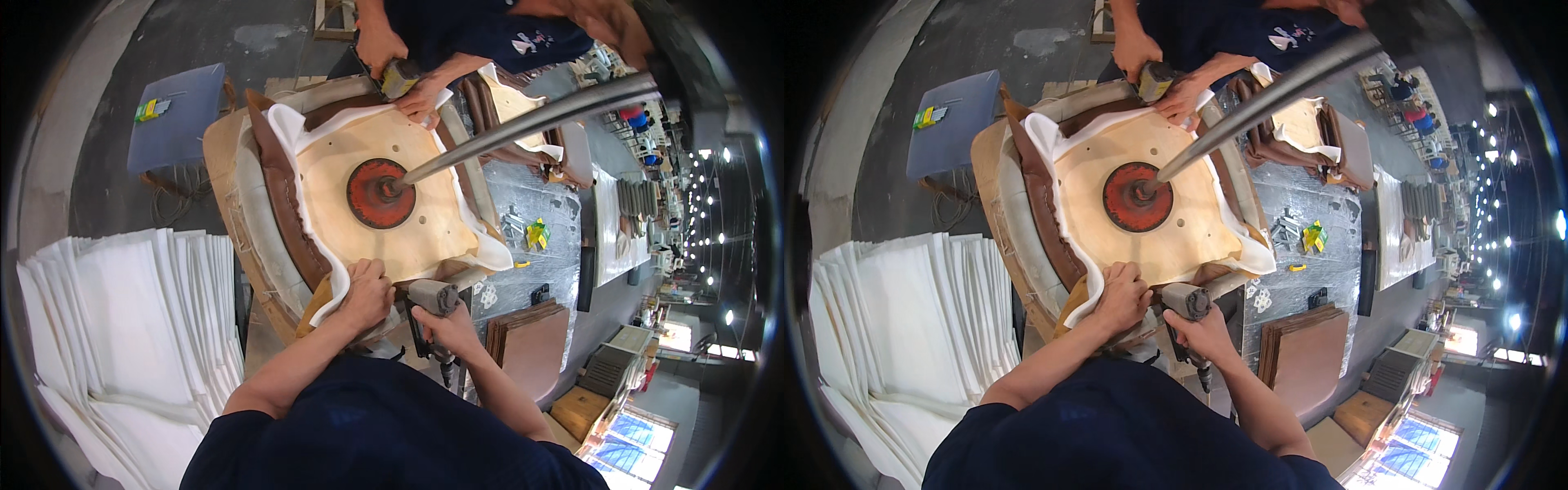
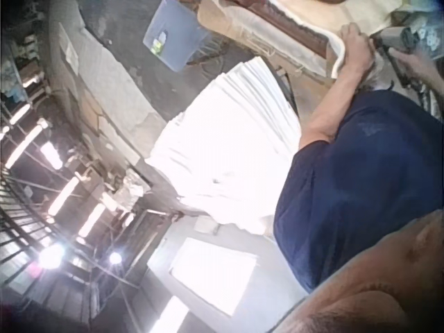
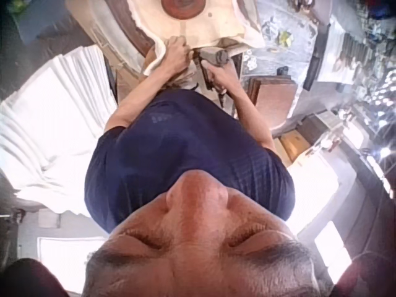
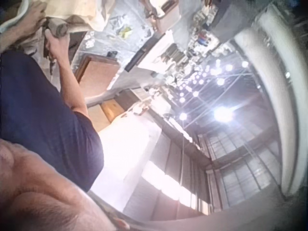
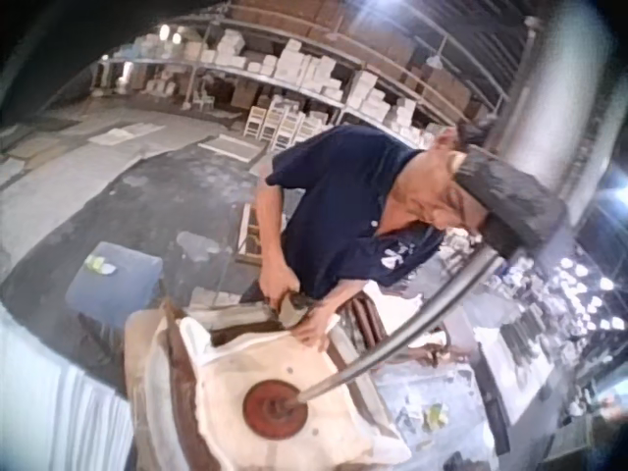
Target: The person places a white foam sheet and a brown leather cover onto a wooden cushion frame, then uses a staple gun to secure the cover to the frame. The person repeats this process for multiple cushion units.
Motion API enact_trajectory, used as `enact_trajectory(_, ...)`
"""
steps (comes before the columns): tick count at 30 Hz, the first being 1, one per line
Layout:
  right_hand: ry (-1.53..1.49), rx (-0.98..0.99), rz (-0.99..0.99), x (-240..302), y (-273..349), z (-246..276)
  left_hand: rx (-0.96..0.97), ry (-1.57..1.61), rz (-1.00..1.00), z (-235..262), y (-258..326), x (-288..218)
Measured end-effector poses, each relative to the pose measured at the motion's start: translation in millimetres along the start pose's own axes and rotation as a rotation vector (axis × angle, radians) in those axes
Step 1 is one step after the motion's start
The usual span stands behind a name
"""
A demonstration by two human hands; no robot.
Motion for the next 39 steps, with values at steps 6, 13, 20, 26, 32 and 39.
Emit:
enact_trajectory(6,0.058,0.017,-0.032,6.1,-13.9,-6.0,-0.023,0.062,0.025,2.6,-2.8,1.4)
enact_trajectory(13,0.139,0.001,-0.166,21.9,-20.3,-11.7,-0.029,0.037,0.04,5.8,-4.8,-1.7)
enact_trajectory(20,0.066,0.024,-0.026,23.0,-19.9,-14.8,-0.03,0.041,0.037,1.0,-4.2,-4.1)
enact_trajectory(26,-0.052,-0.04,0.065,-1.5,-10.1,-0.7,0.024,-0.018,0.029,1.1,-10.5,-14.0)
enact_trajectory(32,-0.284,-0.234,0.161,-41.5,26.6,61.0,-0.044,0.042,-0.194,-16.5,-52.8,-61.1)
enact_trajectory(39,-0.253,-0.239,0.206,-41.1,11.1,100.3,-0.042,0.009,-0.213,-54.1,-74.8,-65.1)
Point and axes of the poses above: each hand's wrist, its own y-axis away from the middle knuckle, its own z-axis out of the back of the hand, x = y × z, the point moved 5 cm from there along -y, towards the middle knuckle, and after that the axes turned 1 degree about -x, right-handed, at the moved point
